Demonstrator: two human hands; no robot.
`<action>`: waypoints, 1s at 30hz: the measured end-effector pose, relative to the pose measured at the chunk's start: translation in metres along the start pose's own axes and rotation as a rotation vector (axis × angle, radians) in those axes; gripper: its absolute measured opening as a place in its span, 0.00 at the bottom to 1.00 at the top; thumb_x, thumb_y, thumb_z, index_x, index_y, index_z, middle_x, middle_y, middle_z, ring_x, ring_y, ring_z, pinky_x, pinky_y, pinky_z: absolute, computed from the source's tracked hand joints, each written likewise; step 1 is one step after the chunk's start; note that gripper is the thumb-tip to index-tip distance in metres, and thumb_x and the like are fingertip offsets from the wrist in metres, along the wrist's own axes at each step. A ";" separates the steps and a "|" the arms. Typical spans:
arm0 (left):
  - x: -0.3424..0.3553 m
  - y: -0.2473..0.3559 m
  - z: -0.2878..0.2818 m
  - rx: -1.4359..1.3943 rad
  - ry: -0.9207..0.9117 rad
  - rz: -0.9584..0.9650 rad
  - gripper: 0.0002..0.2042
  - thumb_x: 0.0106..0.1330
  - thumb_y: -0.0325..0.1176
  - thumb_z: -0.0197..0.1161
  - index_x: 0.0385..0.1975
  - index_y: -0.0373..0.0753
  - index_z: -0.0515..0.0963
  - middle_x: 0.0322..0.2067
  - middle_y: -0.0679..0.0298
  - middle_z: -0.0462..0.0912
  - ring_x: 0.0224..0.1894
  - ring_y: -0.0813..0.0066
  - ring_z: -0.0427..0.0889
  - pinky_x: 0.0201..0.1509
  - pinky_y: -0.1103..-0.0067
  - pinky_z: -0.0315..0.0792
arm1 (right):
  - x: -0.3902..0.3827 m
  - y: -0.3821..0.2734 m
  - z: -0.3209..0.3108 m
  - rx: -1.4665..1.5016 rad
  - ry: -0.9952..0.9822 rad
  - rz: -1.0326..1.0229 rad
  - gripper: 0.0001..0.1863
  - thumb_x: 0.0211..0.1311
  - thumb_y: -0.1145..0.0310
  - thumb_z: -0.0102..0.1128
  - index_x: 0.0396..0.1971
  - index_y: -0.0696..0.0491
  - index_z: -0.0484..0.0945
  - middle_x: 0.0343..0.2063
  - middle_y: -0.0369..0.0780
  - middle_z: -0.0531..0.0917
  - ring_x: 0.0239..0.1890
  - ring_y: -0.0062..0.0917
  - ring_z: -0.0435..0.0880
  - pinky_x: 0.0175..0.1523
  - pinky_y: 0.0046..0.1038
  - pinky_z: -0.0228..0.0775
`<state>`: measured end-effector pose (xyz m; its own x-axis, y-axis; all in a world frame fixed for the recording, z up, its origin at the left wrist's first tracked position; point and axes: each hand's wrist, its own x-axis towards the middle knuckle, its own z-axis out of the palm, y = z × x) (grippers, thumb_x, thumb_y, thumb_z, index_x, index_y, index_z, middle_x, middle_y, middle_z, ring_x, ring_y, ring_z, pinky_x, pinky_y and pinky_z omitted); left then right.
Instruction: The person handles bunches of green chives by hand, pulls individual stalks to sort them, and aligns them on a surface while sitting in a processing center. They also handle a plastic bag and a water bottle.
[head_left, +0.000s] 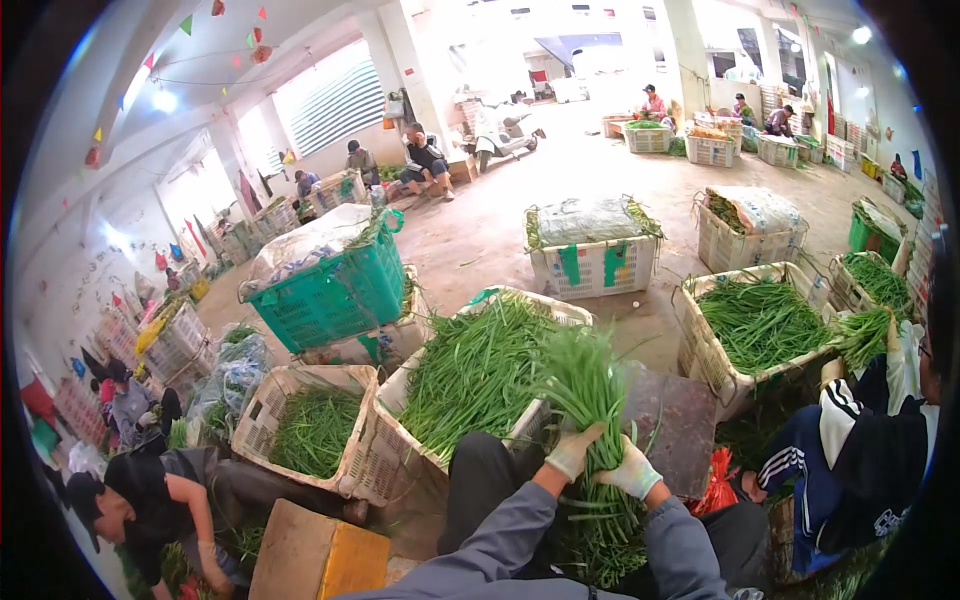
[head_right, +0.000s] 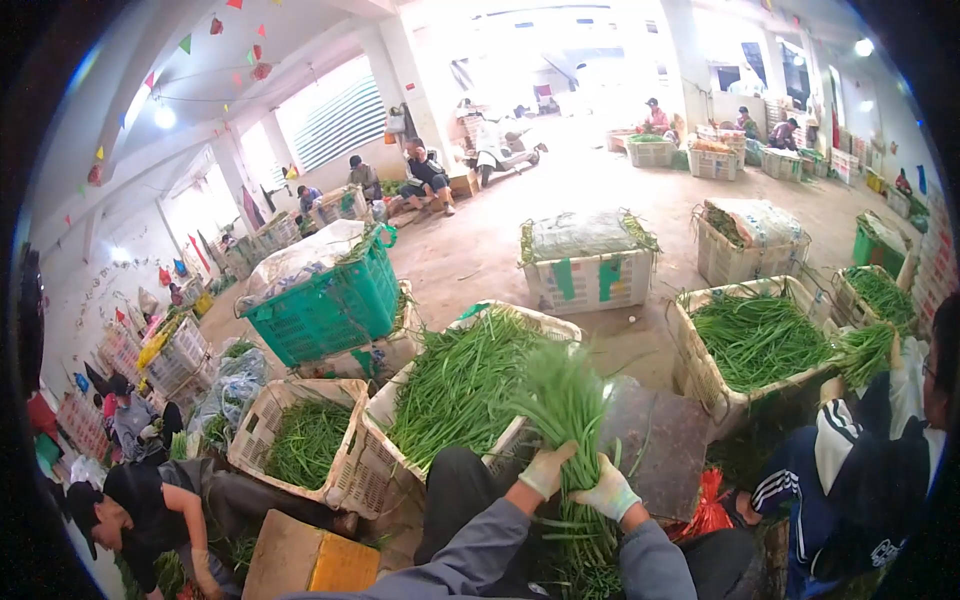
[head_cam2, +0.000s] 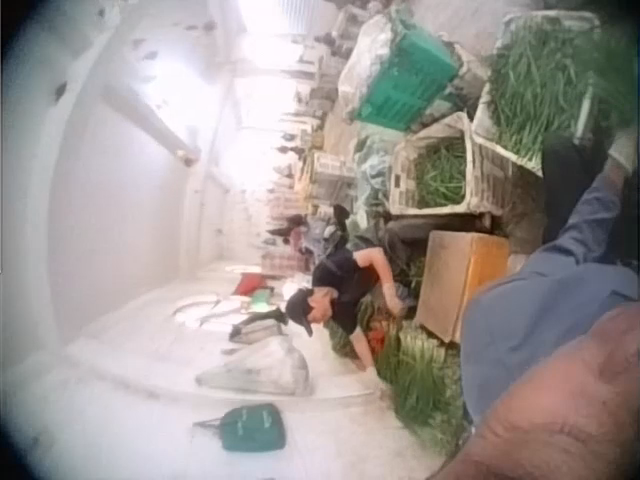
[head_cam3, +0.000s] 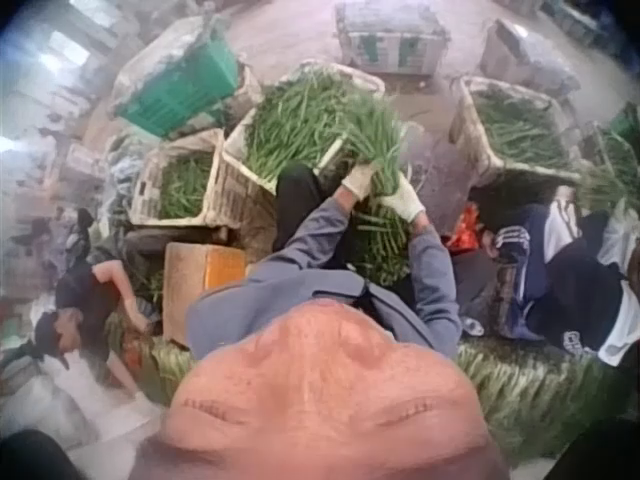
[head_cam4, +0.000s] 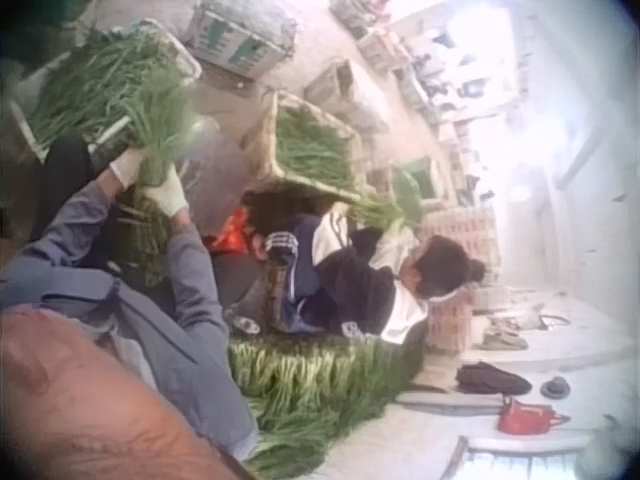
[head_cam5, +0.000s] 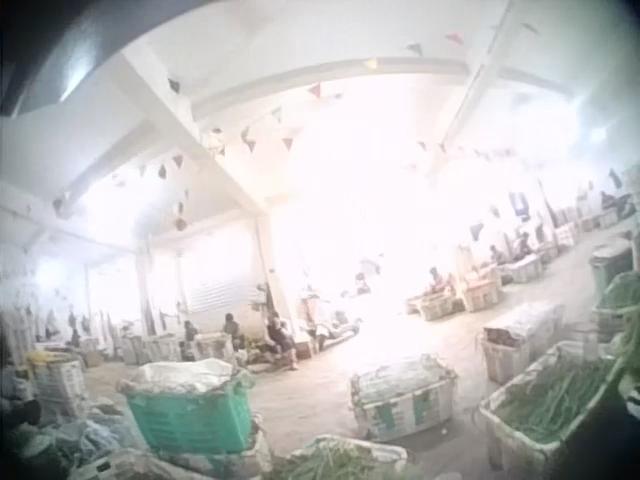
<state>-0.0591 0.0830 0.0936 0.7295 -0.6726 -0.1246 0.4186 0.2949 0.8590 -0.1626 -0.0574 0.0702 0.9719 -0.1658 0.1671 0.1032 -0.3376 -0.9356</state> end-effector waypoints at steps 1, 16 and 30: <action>-0.002 0.016 0.000 0.105 0.011 0.086 0.22 0.69 0.39 0.60 0.58 0.33 0.72 0.54 0.57 0.79 0.55 0.66 0.78 0.59 0.68 0.73 | -0.002 -0.028 0.001 -0.104 -0.064 0.062 0.49 0.38 0.62 0.81 0.61 0.58 0.62 0.48 0.48 0.81 0.51 0.40 0.81 0.58 0.35 0.72; 0.097 -0.102 -0.050 0.902 -0.491 0.215 0.30 0.66 0.43 0.64 0.66 0.38 0.66 0.64 0.58 0.70 0.66 0.63 0.68 0.69 0.67 0.62 | 0.040 0.079 -0.044 1.327 -0.048 0.332 0.25 0.70 0.52 0.53 0.60 0.50 0.72 0.59 0.43 0.75 0.61 0.39 0.72 0.64 0.43 0.66; 0.072 -0.039 -0.038 1.733 0.042 0.772 0.29 0.67 0.38 0.61 0.67 0.37 0.64 0.68 0.52 0.63 0.70 0.59 0.60 0.72 0.64 0.57 | 0.047 -0.023 -0.030 -0.147 0.073 -0.454 0.34 0.47 0.64 0.73 0.56 0.55 0.71 0.48 0.49 0.79 0.49 0.42 0.80 0.55 0.38 0.74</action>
<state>-0.0025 0.0488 0.0320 0.4875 -0.7225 0.4902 -0.8701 -0.4484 0.2045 -0.1256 -0.0848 0.1090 0.8177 -0.0339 0.5746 0.4776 -0.5173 -0.7102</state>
